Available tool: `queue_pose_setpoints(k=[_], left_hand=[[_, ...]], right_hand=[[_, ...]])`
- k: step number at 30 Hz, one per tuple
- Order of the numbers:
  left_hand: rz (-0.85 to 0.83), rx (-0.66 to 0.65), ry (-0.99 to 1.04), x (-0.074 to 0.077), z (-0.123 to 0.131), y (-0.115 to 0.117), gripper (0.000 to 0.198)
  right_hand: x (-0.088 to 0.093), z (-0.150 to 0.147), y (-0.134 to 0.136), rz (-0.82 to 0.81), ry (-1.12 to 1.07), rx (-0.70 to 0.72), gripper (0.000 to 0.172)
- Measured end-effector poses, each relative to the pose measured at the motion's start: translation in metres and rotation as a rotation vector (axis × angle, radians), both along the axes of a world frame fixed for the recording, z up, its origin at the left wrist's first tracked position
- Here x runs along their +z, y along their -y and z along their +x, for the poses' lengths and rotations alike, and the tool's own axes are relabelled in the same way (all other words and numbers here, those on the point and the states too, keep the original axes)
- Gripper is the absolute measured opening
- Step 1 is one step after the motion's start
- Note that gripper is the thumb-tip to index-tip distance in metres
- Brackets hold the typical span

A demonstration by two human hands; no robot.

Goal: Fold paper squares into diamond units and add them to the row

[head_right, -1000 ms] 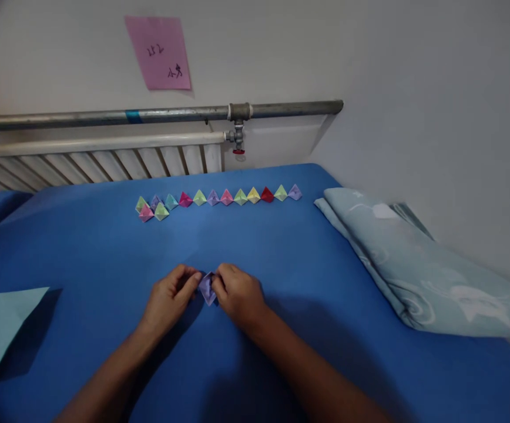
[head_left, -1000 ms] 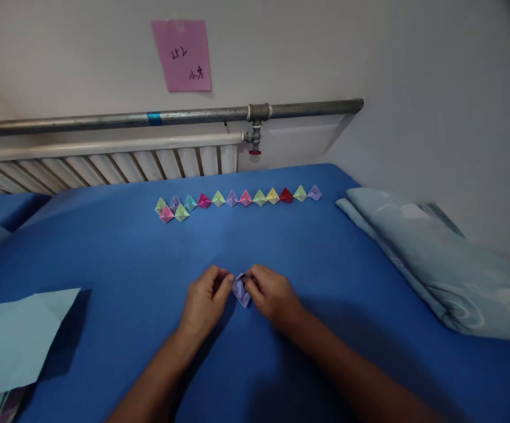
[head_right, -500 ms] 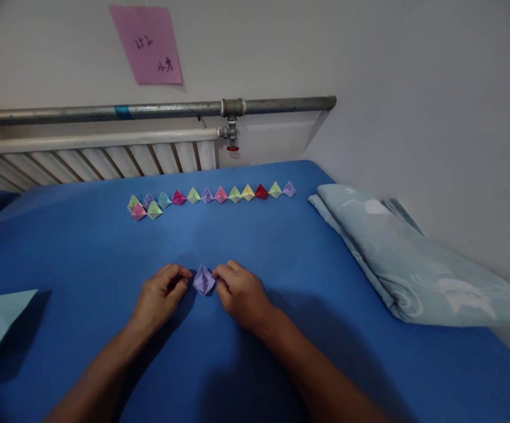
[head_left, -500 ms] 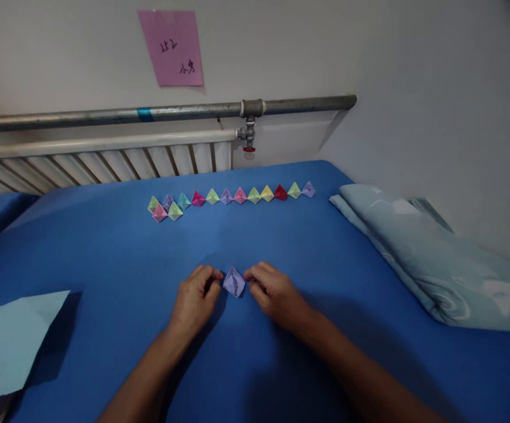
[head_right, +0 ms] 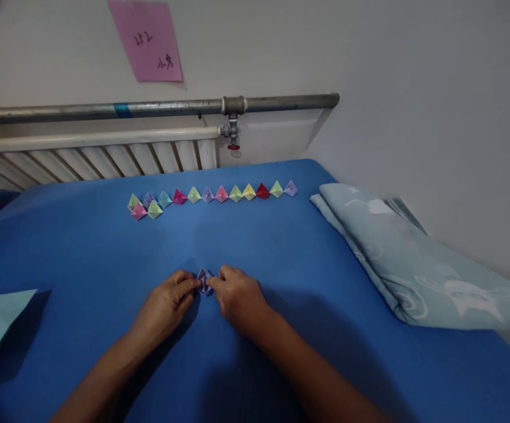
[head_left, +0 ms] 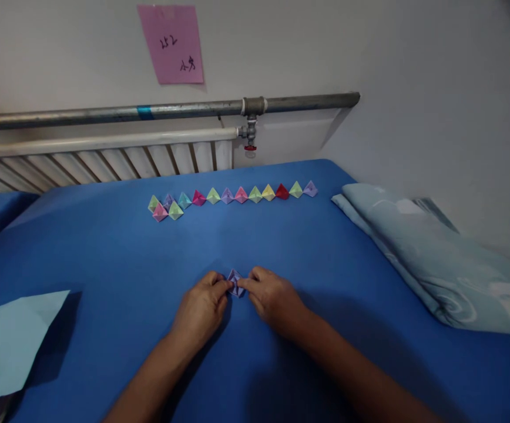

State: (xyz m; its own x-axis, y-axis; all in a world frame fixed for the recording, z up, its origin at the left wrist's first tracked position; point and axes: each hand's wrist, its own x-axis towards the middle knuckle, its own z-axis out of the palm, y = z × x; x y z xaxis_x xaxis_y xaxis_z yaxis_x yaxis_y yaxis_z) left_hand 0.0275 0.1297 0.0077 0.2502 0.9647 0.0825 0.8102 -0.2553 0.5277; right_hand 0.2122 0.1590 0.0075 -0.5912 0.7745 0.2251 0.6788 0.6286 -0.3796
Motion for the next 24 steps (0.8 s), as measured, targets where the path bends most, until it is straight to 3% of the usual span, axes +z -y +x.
queue_pose_setpoints(k=[11, 17, 20, 24], left_hand=[[0.058, -0.086, -0.077, 0.003, -0.001, 0.001, 0.036], [0.224, -0.015, -0.085, 0.002, 0.006, 0.0, 0.033], [0.154, -0.039, -0.107, 0.005, 0.006, -0.003, 0.032], [0.064, -0.037, -0.041, 0.009, -0.001, -0.008, 0.032]], right_hand=[[0.0, 0.001, 0.0, 0.037, 0.051, 0.037, 0.029], [-0.001, 0.0, -0.004, 0.063, 0.015, 0.035, 0.035], [-0.017, 0.006, -0.009, 0.063, -0.074, 0.035, 0.044], [-0.055, 0.014, -0.021, 0.101, -0.323, -0.003, 0.034]])
